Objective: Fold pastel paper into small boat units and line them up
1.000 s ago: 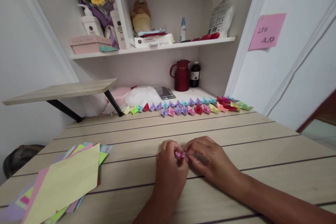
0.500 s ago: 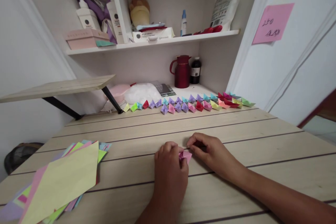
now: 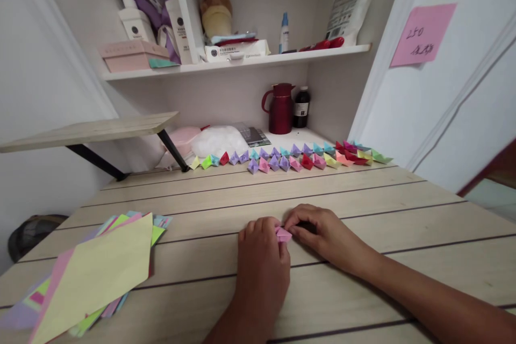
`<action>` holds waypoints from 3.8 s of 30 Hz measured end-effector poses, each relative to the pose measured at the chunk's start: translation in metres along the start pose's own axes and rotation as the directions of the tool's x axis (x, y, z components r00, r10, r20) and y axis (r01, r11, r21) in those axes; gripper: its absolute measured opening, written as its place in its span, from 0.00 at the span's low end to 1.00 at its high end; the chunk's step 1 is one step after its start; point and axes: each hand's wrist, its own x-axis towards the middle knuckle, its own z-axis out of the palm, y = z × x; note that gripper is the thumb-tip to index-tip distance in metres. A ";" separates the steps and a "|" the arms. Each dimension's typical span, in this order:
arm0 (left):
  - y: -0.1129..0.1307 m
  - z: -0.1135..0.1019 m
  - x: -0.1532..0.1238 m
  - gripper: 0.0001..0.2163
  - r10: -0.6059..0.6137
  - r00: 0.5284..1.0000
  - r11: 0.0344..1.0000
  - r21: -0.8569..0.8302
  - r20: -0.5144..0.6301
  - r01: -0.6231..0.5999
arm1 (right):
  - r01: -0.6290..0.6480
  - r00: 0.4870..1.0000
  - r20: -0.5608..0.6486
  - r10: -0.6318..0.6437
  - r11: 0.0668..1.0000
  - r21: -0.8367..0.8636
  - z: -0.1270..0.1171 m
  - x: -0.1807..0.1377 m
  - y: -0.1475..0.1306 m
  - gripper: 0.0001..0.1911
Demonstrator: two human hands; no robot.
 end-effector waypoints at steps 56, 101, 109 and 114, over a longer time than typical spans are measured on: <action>-0.008 0.002 0.010 0.07 -0.059 0.991 0.998 0.012 -0.123 0.061 | 0.072 0.996 -0.048 -0.073 0.997 -0.022 0.004 -0.002 0.001 0.06; -0.006 0.001 0.005 0.04 -0.041 0.999 0.999 0.018 -0.023 0.041 | 0.021 0.999 -0.026 -0.019 0.995 0.095 0.003 -0.007 -0.009 0.17; -0.002 -0.002 0.004 0.04 -0.010 1.000 0.995 0.094 -0.004 0.011 | 0.066 0.996 0.063 -0.061 0.994 -0.083 0.002 -0.010 -0.007 0.16; 0.000 -0.004 0.002 0.04 0.028 1.000 0.995 0.101 -0.010 -0.027 | 0.119 0.992 0.066 -0.104 0.950 -0.288 0.003 -0.010 -0.003 0.14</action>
